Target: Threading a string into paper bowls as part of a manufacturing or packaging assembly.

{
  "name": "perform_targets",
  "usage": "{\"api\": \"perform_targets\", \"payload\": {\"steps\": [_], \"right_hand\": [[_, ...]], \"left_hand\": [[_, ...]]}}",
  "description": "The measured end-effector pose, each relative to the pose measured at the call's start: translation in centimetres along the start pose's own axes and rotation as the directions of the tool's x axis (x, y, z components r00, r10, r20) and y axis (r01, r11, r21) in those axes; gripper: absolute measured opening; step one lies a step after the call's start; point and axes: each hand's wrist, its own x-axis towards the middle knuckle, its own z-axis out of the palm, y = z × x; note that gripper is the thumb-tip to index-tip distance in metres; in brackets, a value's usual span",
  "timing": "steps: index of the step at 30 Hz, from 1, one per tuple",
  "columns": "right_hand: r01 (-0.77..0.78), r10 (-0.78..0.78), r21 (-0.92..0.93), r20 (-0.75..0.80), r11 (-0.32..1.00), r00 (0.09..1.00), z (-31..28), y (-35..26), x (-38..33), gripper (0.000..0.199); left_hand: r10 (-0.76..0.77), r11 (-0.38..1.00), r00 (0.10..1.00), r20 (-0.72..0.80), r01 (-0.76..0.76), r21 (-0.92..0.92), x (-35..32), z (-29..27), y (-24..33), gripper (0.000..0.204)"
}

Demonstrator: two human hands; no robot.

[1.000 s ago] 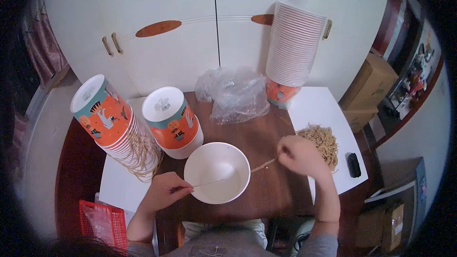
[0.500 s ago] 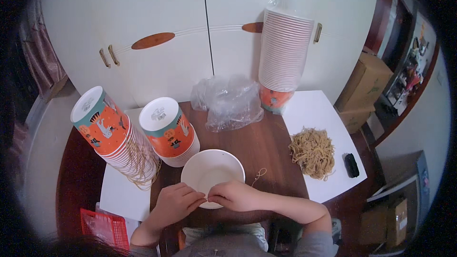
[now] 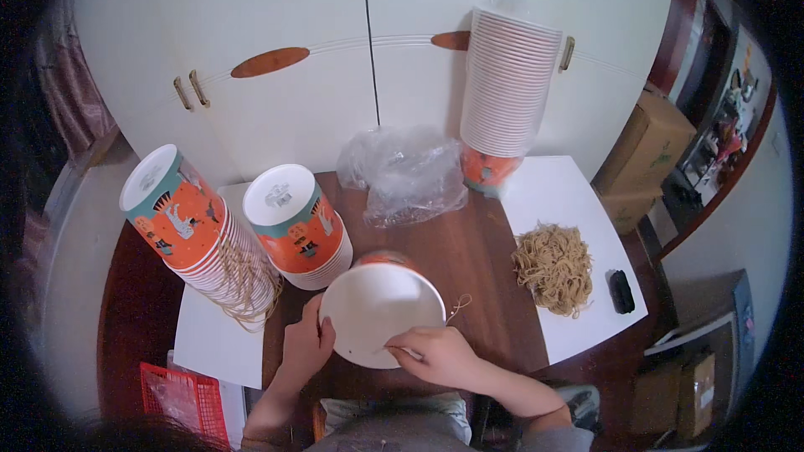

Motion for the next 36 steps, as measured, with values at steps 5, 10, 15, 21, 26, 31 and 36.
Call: {"api": "perform_targets", "payload": {"steps": [5,10,15,21,26,31,36], "right_hand": [[0.013,-0.042,-0.225,-0.125,0.974,0.991,3.4,1.1,-0.3,0.011],[-0.052,0.023,-0.149,-0.189,0.988,0.982,7.9,2.7,0.6,0.011],[-0.042,0.014,-0.155,-0.175,0.987,0.984,8.7,2.9,0.7,0.011],[-0.043,0.022,-0.157,-0.133,0.987,0.991,8.9,2.7,0.9,0.012],[-0.037,0.013,-0.195,-0.124,0.980,0.992,9.0,2.5,1.1,0.010],[-0.039,0.016,-0.187,-0.123,0.982,0.992,9.1,2.6,1.2,0.010],[-0.043,0.025,-0.194,-0.093,0.980,0.995,9.1,2.6,1.2,0.011]], "left_hand": [[0.107,0.967,0.994,-0.028,-0.097,0.235,-0.4,1.1,-0.1,0.030],[0.220,0.972,0.957,-0.187,-0.198,0.130,-0.9,2.4,-0.6,0.029],[0.259,0.962,0.950,-0.175,-0.236,0.141,-1.0,2.1,-0.9,0.030],[0.277,0.957,0.943,-0.187,-0.253,0.141,-1.1,1.7,-0.6,0.030],[0.275,0.956,0.946,-0.172,-0.251,0.151,-1.1,1.6,-0.6,0.031],[0.280,0.954,0.946,-0.162,-0.257,0.153,-1.1,1.6,-0.6,0.032],[0.316,0.941,0.936,-0.154,-0.288,0.178,-1.0,1.7,-0.7,0.034]]}}
